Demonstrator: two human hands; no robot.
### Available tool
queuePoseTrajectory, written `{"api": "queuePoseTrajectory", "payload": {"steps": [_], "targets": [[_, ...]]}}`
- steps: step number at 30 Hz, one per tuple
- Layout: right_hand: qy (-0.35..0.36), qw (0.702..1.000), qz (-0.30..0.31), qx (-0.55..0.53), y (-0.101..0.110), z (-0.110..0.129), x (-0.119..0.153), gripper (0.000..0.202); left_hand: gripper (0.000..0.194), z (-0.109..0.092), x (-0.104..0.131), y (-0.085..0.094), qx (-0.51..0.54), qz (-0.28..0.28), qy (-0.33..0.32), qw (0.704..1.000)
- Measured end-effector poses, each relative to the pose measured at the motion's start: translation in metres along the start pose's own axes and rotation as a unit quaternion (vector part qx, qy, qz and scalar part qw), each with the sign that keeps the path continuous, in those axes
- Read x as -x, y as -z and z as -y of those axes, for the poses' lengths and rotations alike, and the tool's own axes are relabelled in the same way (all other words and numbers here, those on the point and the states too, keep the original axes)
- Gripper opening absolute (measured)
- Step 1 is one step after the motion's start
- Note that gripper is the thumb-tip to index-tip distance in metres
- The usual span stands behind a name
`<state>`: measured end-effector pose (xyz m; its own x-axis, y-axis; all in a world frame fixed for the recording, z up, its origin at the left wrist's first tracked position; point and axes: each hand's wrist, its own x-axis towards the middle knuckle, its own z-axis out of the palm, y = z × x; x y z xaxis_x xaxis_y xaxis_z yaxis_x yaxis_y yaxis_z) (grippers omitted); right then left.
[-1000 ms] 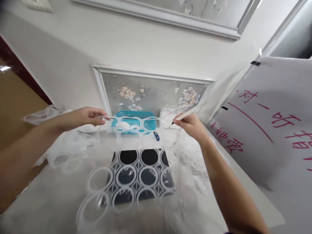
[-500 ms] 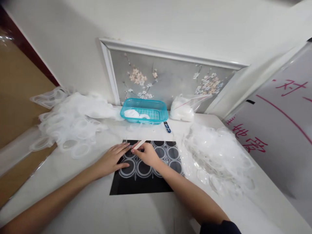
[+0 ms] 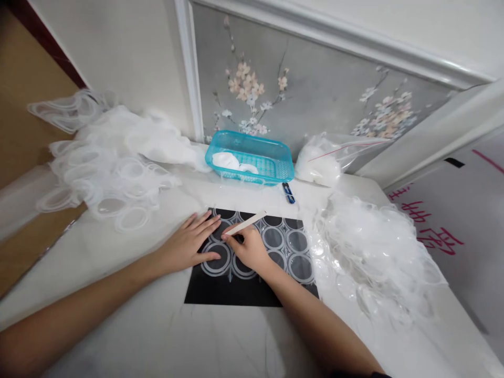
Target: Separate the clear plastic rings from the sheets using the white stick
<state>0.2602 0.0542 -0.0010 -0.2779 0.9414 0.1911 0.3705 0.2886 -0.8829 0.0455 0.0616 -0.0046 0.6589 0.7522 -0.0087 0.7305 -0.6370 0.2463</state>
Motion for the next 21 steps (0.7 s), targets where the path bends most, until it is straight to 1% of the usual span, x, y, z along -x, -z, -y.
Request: {"api": "queuePoseTrajectory", "payload": {"steps": [3, 5, 8, 9, 10, 11, 12, 13, 14, 15, 16, 17, 18, 19, 20, 21], "targets": [[0.039, 0.999, -0.003, 0.02, -0.002, -0.002, 0.006, 0.011, 0.099, 0.0, -0.001, 0.001, 0.0, 0.015, 0.01, 1.0], [0.079, 0.995, 0.006, 0.068, -0.005, -0.005, 0.013, 0.013, 0.106, -0.001, -0.001, 0.001, 0.001, 0.021, 0.019, 1.0], [0.172, 0.969, 0.06, 0.167, -0.007, -0.009, 0.016, 0.02, 0.109, -0.003, -0.003, 0.002, 0.005, 0.033, 0.037, 0.999], [0.195, 0.958, 0.074, 0.196, -0.003, -0.01, 0.011, 0.021, 0.108, -0.004, -0.004, 0.003, 0.007, 0.041, 0.045, 0.998], [0.206, 0.951, 0.071, 0.22, 0.003, -0.009, 0.003, 0.022, 0.108, -0.006, -0.004, 0.004, 0.01, 0.05, 0.054, 0.997], [0.201, 0.95, 0.04, 0.238, 0.013, -0.007, -0.008, 0.021, 0.107, -0.007, -0.005, 0.005, 0.013, 0.06, 0.062, 0.996], [0.181, 0.952, -0.018, 0.247, 0.026, -0.005, -0.019, 0.02, 0.108, -0.008, -0.006, 0.006, 0.017, 0.071, 0.068, 0.995], [0.154, 0.949, -0.115, 0.249, 0.04, -0.002, -0.031, 0.02, 0.109, -0.008, -0.006, 0.007, 0.021, 0.08, 0.074, 0.994], [0.117, 0.931, -0.249, 0.239, 0.053, 0.0, -0.039, 0.023, 0.109, -0.008, -0.006, 0.008, 0.025, 0.085, 0.077, 0.993], [0.087, 0.904, -0.36, 0.214, 0.065, 0.003, -0.043, 0.027, 0.111, -0.006, -0.006, 0.008, 0.028, 0.085, 0.078, 0.993], [0.075, 0.897, -0.39, 0.192, 0.073, 0.005, -0.041, 0.026, 0.113, -0.004, -0.006, 0.009, 0.031, 0.08, 0.078, 0.993], [0.072, 0.915, -0.352, 0.183, 0.078, 0.006, -0.034, 0.024, 0.117, -0.002, -0.006, 0.009, 0.032, 0.07, 0.079, 0.994], [0.065, 0.941, -0.284, 0.173, 0.078, 0.005, -0.022, 0.021, 0.121, 0.0, -0.007, 0.01, 0.032, 0.055, 0.084, 0.994], [0.046, 0.967, -0.197, 0.157, 0.074, 0.003, -0.008, 0.019, 0.124, 0.002, -0.008, 0.01, 0.034, 0.037, 0.094, 0.994], [0.002, 0.983, -0.132, 0.128, 0.068, 0.0, 0.007, 0.019, 0.126, 0.002, -0.01, 0.011, 0.037, 0.017, 0.105, 0.994], [-0.035, 0.99, -0.094, 0.101, 0.061, -0.004, 0.02, 0.02, 0.125, 0.001, -0.013, 0.012, 0.041, -0.004, 0.114, 0.993]]}}
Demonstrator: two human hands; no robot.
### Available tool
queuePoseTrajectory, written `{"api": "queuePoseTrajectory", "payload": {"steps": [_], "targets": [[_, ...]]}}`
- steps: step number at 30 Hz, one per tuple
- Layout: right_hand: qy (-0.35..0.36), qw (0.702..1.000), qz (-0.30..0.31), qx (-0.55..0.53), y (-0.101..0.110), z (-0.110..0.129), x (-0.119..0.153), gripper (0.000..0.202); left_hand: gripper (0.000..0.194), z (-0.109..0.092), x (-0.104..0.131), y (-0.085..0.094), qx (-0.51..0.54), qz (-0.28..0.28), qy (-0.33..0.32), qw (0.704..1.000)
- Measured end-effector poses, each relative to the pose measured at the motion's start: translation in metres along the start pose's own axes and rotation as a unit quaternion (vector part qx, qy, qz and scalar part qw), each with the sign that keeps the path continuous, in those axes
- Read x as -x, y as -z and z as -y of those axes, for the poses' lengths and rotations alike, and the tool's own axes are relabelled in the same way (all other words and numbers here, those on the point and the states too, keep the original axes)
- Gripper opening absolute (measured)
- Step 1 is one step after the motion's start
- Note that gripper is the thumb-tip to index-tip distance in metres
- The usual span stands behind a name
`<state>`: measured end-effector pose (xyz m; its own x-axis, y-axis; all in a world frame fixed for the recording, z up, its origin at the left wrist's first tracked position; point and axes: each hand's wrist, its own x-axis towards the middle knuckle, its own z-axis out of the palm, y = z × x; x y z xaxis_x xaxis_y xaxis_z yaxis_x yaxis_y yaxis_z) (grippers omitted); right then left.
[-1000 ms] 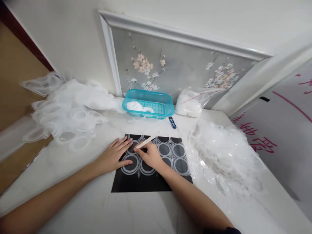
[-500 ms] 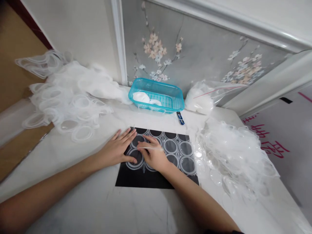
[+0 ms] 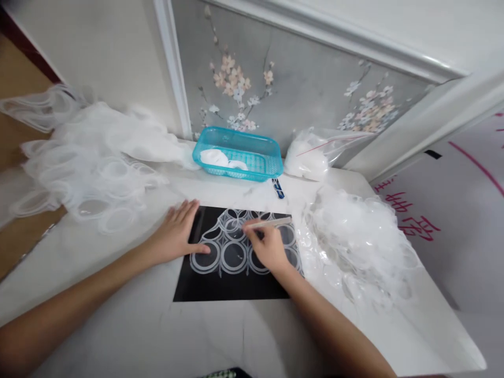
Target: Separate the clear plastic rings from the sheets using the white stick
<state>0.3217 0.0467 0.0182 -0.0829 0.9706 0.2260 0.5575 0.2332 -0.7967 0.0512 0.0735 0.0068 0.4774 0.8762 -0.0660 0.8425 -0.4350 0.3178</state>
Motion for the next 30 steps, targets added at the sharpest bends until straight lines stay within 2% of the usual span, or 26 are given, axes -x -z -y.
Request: {"api": "queuePoseTrajectory", "payload": {"steps": [2, 4, 7, 9, 12, 15, 24, 30], "targets": [[-0.038, 0.998, 0.024, -0.036, -0.01, -0.006, 0.021, 0.02, 0.116, -0.01, -0.005, 0.001, 0.011, -0.035, -0.014, 0.999], [-0.038, 0.997, 0.012, -0.063, -0.015, -0.01, 0.028, 0.02, 0.105, -0.025, -0.01, -0.001, 0.008, -0.048, -0.079, 0.996], [-0.023, 0.995, 0.009, -0.096, -0.015, -0.011, 0.024, 0.018, 0.088, -0.046, -0.018, -0.012, -0.022, -0.023, -0.193, 0.981], [-0.013, 0.995, 0.011, -0.099, -0.013, -0.011, 0.022, 0.016, 0.082, -0.053, -0.023, -0.02, -0.046, -0.001, -0.217, 0.975], [-0.003, 0.997, 0.027, -0.076, -0.013, -0.012, 0.021, 0.013, 0.086, -0.051, -0.028, -0.027, -0.068, 0.02, -0.196, 0.978], [-0.004, 0.998, 0.037, -0.044, -0.014, -0.012, 0.021, 0.011, 0.093, -0.047, -0.029, -0.026, -0.077, 0.031, -0.183, 0.98], [-0.009, 0.999, 0.033, -0.016, -0.016, -0.013, 0.02, 0.011, 0.114, -0.049, -0.029, -0.025, -0.074, 0.033, -0.144, 0.986], [0.056, 0.997, 0.031, 0.038, -0.018, -0.018, 0.023, 0.012, 0.125, -0.048, -0.031, -0.027, -0.091, 0.03, -0.115, 0.989]]}}
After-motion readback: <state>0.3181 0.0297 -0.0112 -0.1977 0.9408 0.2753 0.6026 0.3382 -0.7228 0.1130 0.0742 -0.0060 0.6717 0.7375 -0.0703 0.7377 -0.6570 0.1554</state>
